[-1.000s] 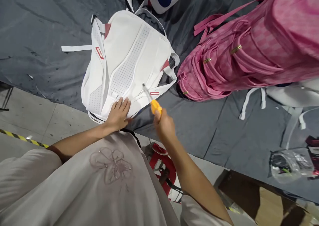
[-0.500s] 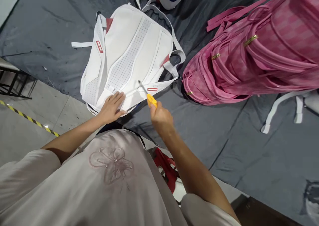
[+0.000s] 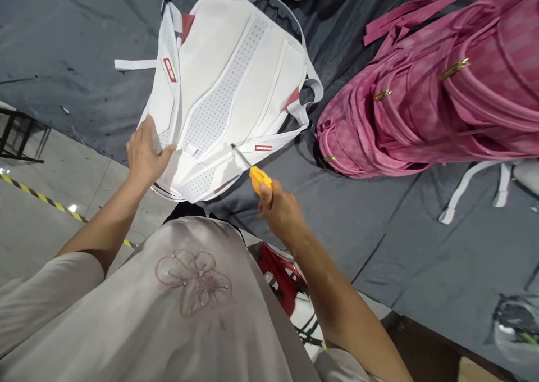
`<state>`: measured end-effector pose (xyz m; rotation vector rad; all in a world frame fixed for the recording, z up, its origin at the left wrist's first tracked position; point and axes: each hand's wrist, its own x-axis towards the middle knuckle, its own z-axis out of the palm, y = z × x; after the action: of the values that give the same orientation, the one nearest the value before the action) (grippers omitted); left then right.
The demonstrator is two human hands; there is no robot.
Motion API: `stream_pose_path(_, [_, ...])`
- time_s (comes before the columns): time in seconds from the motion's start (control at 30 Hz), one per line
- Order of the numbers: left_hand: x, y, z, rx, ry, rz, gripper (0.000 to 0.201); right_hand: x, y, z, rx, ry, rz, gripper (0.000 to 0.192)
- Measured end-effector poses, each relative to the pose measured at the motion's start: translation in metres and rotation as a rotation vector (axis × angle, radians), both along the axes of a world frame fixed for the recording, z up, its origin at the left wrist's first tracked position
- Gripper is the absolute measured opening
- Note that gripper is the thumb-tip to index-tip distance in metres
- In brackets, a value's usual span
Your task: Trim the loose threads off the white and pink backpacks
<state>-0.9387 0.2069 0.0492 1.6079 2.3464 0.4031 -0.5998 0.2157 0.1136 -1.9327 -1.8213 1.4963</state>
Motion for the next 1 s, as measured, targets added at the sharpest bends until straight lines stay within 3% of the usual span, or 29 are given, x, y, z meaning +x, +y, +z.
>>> stream_pose_path(0.1, [0.002, 0.002, 0.002, -0.012, 0.034, -0.021, 0.103, -0.002, 0.011, 0.003, -0.013, -0.003, -0.109, 0.056])
stream_pose_path(0.2, [0.002, 0.002, 0.004, -0.027, 0.044, -0.022, 0.099, 0.002, 0.024, 0.004, -0.145, 0.148, -0.150, 0.059])
stream_pose_path(0.3, [0.000, 0.002, 0.005, -0.038, 0.031, -0.030, 0.095, 0.008, 0.034, 0.007, -0.149, 0.150, -0.204, 0.058])
stream_pose_path(0.43, [-0.001, 0.001, 0.003, -0.017, -0.004, -0.036, 0.093, 0.013, 0.040, 0.009, -0.192, 0.107, -0.106, 0.061])
stream_pose_path(0.77, [-0.003, -0.001, 0.001, -0.008, -0.013, -0.037, 0.094, 0.023, 0.035, 0.007, -0.363, 0.236, -0.149, 0.062])
stream_pose_path(1.0, [-0.017, -0.010, -0.005, 0.141, -0.099, -0.108, 0.088, 0.029, 0.024, 0.000, -0.277, 0.277, -0.232, 0.065])
